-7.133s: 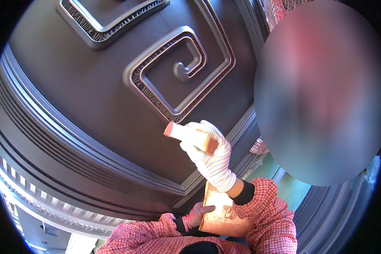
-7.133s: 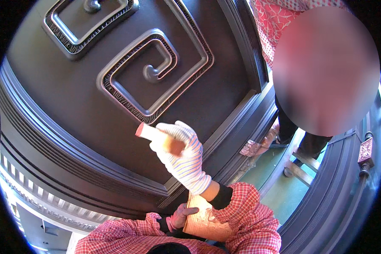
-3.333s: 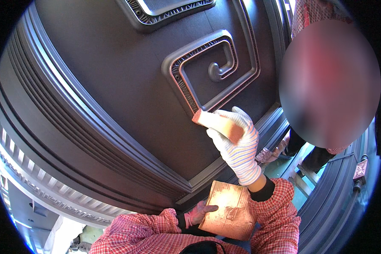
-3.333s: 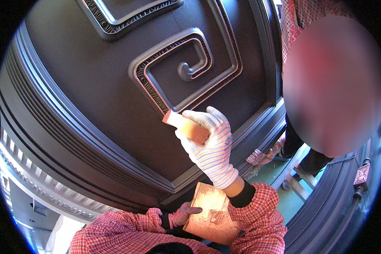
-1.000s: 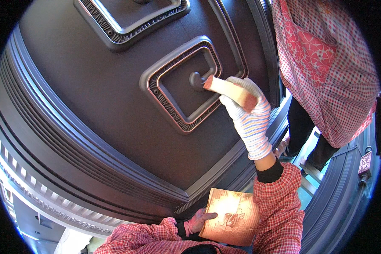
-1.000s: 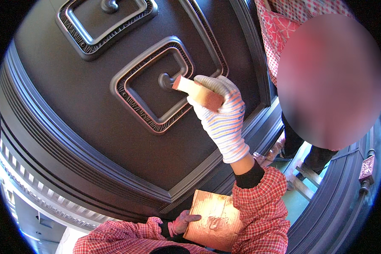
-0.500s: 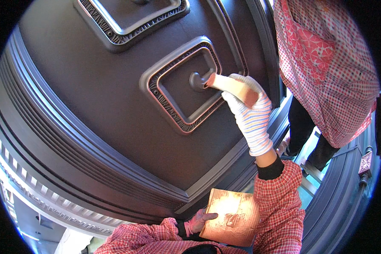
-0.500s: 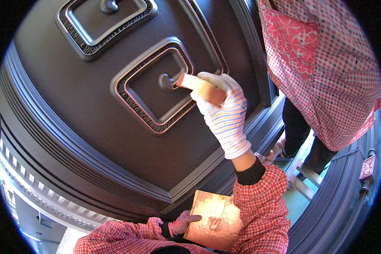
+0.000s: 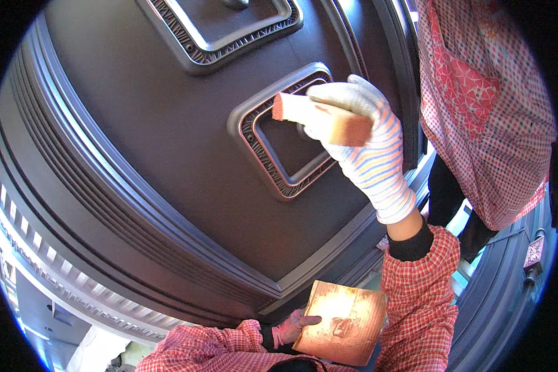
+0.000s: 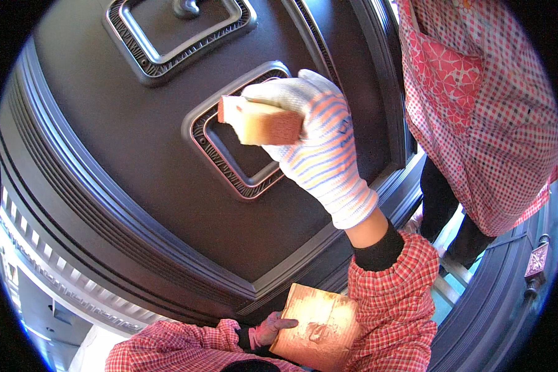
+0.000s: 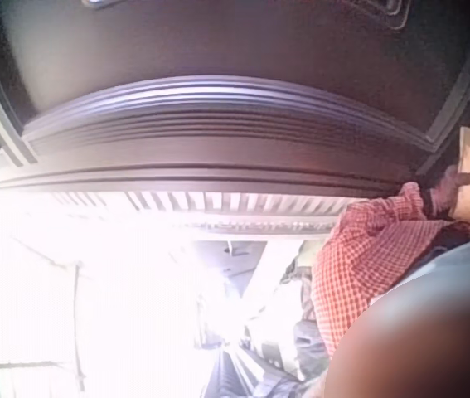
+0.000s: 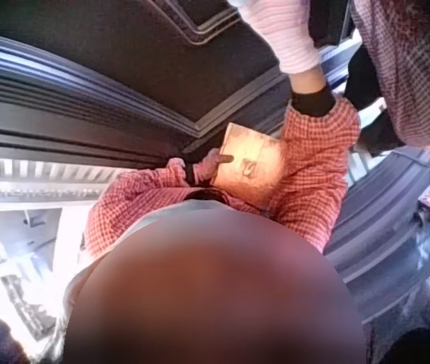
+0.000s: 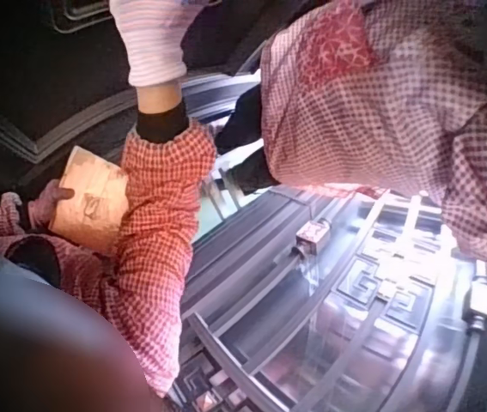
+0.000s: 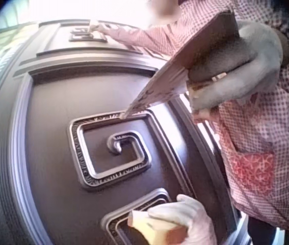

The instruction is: The person uses a sponge to apply a reddish-brown finish to the recessed decorative patterns on a large dark wooden panel. They repeatedly dip the sponge into a small container to reload the finish and continue working on the panel's details.

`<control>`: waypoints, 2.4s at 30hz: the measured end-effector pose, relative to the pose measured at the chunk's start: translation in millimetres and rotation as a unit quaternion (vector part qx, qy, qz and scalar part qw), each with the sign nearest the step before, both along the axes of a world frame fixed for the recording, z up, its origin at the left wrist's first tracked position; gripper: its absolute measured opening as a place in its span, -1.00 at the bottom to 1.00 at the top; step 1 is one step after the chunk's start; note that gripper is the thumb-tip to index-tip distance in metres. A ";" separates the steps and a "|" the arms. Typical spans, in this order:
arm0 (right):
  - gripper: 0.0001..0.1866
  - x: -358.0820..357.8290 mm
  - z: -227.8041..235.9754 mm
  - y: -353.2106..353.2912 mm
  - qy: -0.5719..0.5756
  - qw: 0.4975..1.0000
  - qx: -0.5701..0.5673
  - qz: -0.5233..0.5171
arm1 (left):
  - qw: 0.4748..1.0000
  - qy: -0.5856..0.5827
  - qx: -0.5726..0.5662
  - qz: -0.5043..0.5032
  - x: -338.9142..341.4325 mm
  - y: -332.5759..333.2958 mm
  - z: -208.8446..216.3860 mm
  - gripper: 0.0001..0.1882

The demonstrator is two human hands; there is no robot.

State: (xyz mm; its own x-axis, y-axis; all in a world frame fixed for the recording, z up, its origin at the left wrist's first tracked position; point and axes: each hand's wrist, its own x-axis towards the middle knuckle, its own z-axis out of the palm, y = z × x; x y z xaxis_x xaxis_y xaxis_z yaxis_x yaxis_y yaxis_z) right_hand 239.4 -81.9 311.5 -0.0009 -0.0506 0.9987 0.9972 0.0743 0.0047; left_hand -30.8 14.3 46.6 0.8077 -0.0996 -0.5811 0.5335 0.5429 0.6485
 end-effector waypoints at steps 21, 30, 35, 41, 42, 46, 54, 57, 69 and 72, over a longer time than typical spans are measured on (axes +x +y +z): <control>-0.66 17.2 12.8 10.8 0.033 0.997 -0.052 -0.040 | 0.999 0.000 -0.030 -0.012 0.0 -1.2 -4.7 -0.47; -0.69 26.7 0.5 8.0 0.064 0.996 -0.052 -0.014 | 1.000 -0.012 0.015 -0.008 -4.9 -0.1 -13.4 -0.45; -0.67 35.2 -0.3 8.7 0.061 0.997 -0.014 -0.033 | 1.000 -0.014 -0.001 -0.009 -3.6 0.1 -18.1 -0.47; -0.68 36.8 -7.4 3.3 0.156 0.986 -0.002 0.053 | 1.000 -0.011 -0.003 -0.018 -3.6 3.8 -20.0 -0.49; -0.70 33.5 -6.2 4.2 0.130 0.990 -0.006 0.059 | 1.000 -0.009 -0.002 -0.018 -4.0 4.0 -19.2 -0.49; -0.69 31.9 -2.1 4.4 0.119 0.992 -0.043 0.022 | 1.000 -0.014 -0.020 -0.019 -2.3 0.4 -19.1 -0.51; -0.68 44.1 -6.4 -3.0 0.177 0.982 0.031 0.053 | 1.000 -0.014 -0.015 -0.005 -5.1 2.1 -23.6 -0.51; -0.68 38.0 -3.0 0.2 0.132 0.990 -0.003 0.054 | 0.999 -0.020 -0.032 -0.010 -4.0 2.1 -24.2 -0.51; -0.70 38.3 -5.1 1.2 0.172 0.982 0.011 0.076 | 1.000 -0.011 -0.018 0.001 -4.5 1.5 -20.3 -0.52; -0.71 43.9 -3.9 -1.2 0.181 0.981 0.011 0.070 | 1.000 -0.018 -0.019 -0.007 -2.6 1.0 -21.9 -0.51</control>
State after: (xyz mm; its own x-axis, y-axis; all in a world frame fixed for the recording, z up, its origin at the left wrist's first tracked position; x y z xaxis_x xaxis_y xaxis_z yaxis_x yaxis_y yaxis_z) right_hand 283.3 -83.2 307.6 0.3626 -0.0462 0.9308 0.9135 0.2151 -0.3452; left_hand -33.5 15.3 24.6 0.8264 -0.1329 -0.5471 0.5179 0.5607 0.6461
